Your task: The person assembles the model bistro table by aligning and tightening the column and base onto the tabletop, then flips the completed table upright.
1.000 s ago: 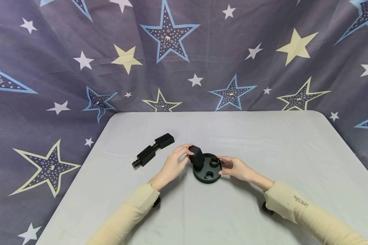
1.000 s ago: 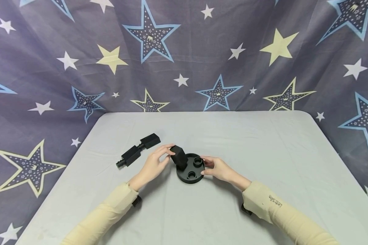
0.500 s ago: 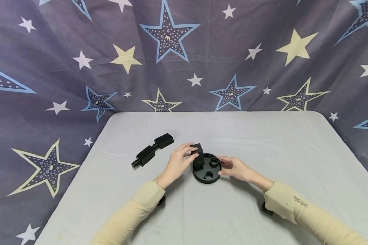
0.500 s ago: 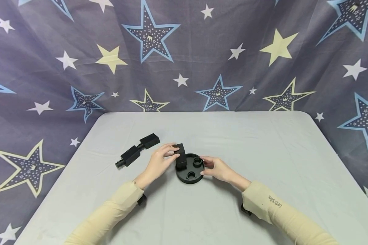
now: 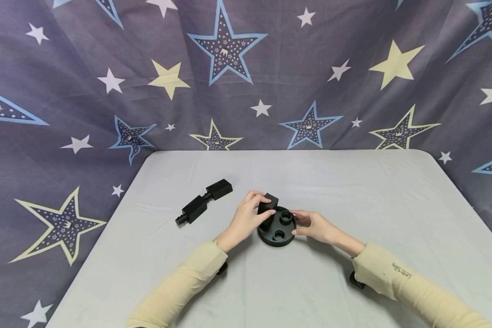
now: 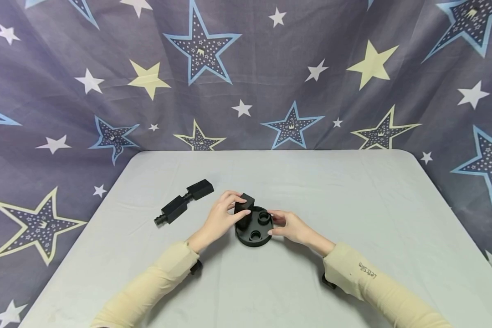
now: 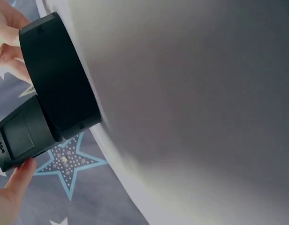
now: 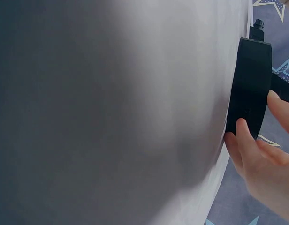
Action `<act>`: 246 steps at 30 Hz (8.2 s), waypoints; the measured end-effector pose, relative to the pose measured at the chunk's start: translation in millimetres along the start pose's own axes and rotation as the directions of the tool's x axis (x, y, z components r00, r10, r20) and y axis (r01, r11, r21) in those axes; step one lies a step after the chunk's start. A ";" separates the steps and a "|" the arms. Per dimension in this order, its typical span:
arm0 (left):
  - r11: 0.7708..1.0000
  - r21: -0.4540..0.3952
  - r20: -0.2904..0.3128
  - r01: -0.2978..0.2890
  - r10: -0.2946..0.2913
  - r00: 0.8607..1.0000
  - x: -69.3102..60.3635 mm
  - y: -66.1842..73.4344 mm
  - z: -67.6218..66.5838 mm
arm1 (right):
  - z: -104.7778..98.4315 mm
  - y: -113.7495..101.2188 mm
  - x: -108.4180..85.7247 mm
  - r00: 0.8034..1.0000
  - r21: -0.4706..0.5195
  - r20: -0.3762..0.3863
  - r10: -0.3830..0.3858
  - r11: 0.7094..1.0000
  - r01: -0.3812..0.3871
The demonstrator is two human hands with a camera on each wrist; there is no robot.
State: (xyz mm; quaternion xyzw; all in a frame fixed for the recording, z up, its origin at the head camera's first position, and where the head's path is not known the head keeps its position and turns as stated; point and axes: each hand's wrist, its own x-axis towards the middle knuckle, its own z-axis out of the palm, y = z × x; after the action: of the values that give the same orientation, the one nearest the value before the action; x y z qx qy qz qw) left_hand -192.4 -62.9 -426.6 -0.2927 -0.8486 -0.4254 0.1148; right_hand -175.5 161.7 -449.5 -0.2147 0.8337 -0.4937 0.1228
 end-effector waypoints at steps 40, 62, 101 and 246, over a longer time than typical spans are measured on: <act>0.992 0.126 0.039 -0.001 -0.004 0.999 -3.6 23.5 1.3 | 0.4 -1.4 -1.9 0.999 -0.005 0.012 0.029 1.000 -0.029; 0.990 0.098 0.186 -0.097 0.077 0.979 -22.1 11.5 -24.4 | 0.0 0.3 -1.7 1.000 -0.016 0.007 0.000 1.000 0.000; 0.994 0.039 0.039 0.099 -0.101 0.994 -11.3 4.2 -21.2 | 0.7 0.8 -0.9 1.000 -0.020 -0.008 -0.007 1.000 0.006; 0.894 -0.394 0.025 0.215 -0.223 0.974 -34.3 46.8 -71.2 | 0.7 1.5 -0.9 1.000 -0.014 -0.006 0.004 1.000 -0.004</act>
State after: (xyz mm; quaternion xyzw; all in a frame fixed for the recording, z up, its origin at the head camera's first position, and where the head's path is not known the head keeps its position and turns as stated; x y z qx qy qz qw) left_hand -140.9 -111.0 -367.6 -0.2079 -0.7719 -0.6006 0.0137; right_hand -174.8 162.2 -451.1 -0.2125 0.8379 -0.4884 0.1197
